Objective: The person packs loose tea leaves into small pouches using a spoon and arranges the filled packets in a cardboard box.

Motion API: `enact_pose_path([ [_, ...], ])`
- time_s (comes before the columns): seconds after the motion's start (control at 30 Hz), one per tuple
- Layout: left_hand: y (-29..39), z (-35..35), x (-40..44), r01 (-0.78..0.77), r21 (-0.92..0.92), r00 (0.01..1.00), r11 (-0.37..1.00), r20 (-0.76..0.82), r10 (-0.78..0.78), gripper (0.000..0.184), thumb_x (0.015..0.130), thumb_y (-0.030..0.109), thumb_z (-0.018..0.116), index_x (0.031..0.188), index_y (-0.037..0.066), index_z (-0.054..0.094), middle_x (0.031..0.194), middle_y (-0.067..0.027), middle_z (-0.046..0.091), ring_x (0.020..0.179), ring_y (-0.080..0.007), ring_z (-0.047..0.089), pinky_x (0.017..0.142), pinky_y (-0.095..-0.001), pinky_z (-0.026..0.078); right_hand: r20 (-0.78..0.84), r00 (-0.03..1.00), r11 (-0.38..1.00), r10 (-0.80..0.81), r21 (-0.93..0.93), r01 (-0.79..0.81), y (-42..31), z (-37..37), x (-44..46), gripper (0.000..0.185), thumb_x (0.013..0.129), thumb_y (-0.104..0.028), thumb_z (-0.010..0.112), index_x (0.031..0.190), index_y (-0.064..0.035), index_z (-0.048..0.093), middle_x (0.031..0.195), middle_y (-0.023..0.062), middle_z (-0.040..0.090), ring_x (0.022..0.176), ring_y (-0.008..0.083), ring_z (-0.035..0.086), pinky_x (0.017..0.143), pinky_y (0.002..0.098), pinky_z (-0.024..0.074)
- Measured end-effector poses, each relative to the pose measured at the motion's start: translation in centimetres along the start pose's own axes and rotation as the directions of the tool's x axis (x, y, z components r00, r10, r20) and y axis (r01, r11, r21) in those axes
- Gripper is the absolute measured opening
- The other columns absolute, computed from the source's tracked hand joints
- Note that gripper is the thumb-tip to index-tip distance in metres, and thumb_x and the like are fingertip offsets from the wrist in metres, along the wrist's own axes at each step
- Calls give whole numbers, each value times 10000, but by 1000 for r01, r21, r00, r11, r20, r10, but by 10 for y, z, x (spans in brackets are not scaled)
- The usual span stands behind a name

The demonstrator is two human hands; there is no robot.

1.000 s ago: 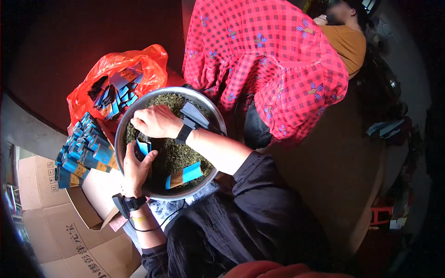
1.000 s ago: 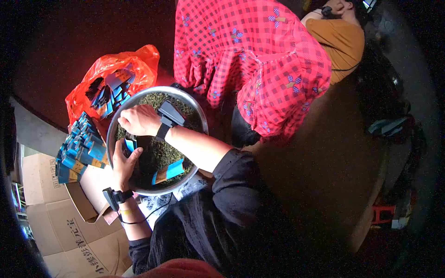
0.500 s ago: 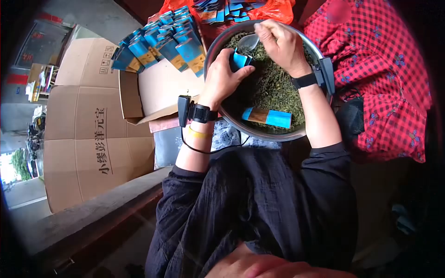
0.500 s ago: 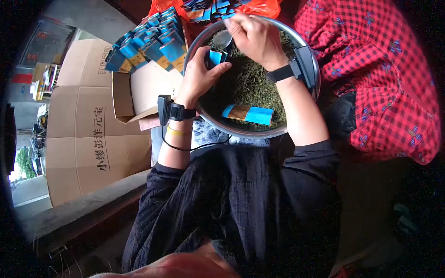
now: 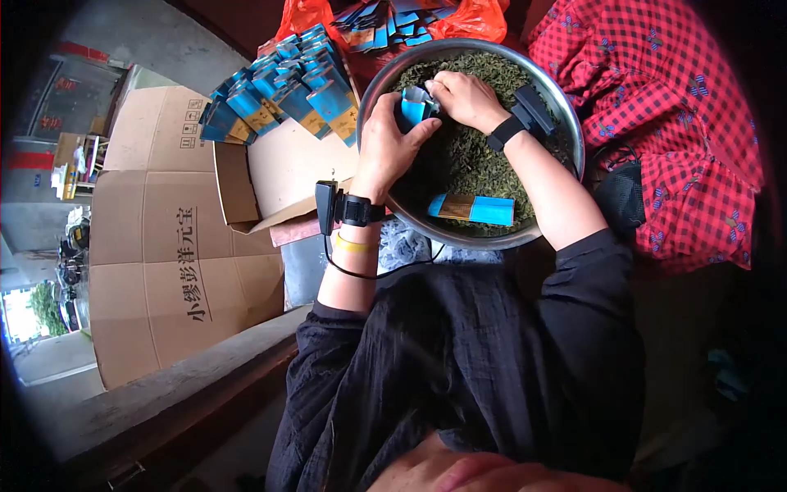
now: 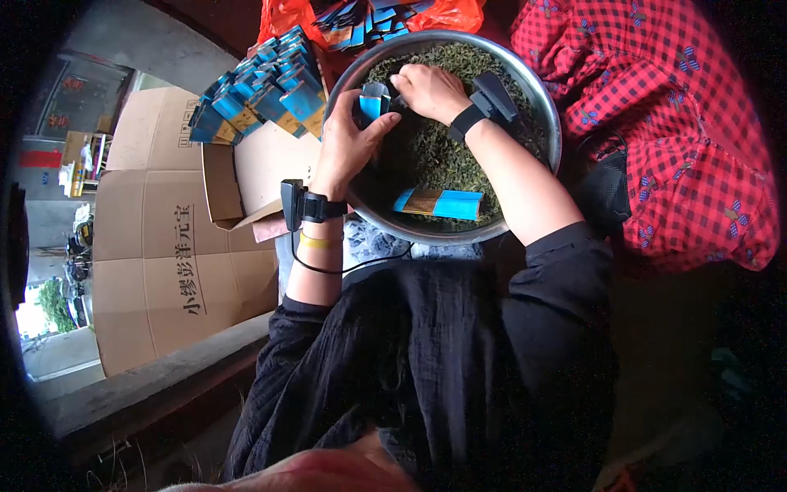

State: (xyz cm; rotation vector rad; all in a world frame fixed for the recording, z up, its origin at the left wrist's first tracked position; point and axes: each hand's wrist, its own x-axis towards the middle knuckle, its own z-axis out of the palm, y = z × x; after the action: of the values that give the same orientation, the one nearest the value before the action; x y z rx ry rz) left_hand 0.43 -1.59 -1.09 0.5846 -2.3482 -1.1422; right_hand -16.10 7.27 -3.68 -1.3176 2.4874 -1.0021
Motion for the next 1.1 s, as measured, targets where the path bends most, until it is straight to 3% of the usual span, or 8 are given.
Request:
enact_pose_path([
  [0.13,3,0,-1,33,13,999,999,41,-33,595,709,274,804,1136,-33,525,971,-221,643,919,-344,639,787,-394,503,-19,995,981,102,169,-97,8,-3,11,387,903,-438,446,871,-97,626,849,138,672,844,365,636,734,452,492],
  [0.17,3,-1,-1,30,26,999,999,41,-31,605,708,279,805,1143,-33,523,981,-226,641,926,-347,638,789,-398,503,-28,994,972,105,214,-96,7,-12,10,345,941,-339,494,832,-33,614,656,45,631,637,164,620,633,317,477],
  [0.43,2,0,-2,-10,48,999,999,38,8,608,718,312,795,1140,-30,523,986,-228,638,928,-360,632,792,-404,500,-377,926,903,-12,394,172,-5,-42,5,346,957,-333,502,841,-33,629,599,9,591,589,82,583,555,243,445],
  [0.6,5,-2,-2,-82,113,996,990,28,80,604,715,321,795,1119,-34,521,984,-232,633,925,-368,627,784,-409,497,-404,792,875,-458,-48,482,-32,-33,-11,233,916,-312,565,825,-101,601,648,103,599,625,299,628,536,392,493],
  [0.67,6,-3,-1,-55,104,997,993,62,48,608,711,326,796,1114,-35,518,984,-236,629,929,-375,621,786,-413,494,-436,695,803,-572,-126,582,-36,-28,-13,198,912,-289,575,832,-111,607,658,96,606,630,293,632,529,394,491],
  [0.9,4,-1,-2,-53,103,998,993,25,51,609,711,319,796,1127,-29,519,985,-234,628,931,-372,622,790,-411,495,-468,832,952,-297,-79,296,-8,-38,-1,254,942,-308,525,888,-72,604,700,135,623,664,321,629,563,391,477],
  [0.97,2,0,-2,-56,90,998,994,21,54,610,711,316,797,1133,-28,521,979,-230,631,930,-367,624,790,-406,497,-292,933,950,-208,-289,121,1,-27,0,304,946,-361,464,864,-106,607,650,140,628,633,359,634,553,464,497],
  [1.1,-1,2,1,-34,61,998,998,54,31,610,710,316,798,1134,-27,522,973,-225,633,923,-367,625,785,-408,497,-28,998,996,-55,-73,53,1,5,-3,337,915,-403,456,872,-103,604,845,175,657,839,398,627,722,511,480],
])
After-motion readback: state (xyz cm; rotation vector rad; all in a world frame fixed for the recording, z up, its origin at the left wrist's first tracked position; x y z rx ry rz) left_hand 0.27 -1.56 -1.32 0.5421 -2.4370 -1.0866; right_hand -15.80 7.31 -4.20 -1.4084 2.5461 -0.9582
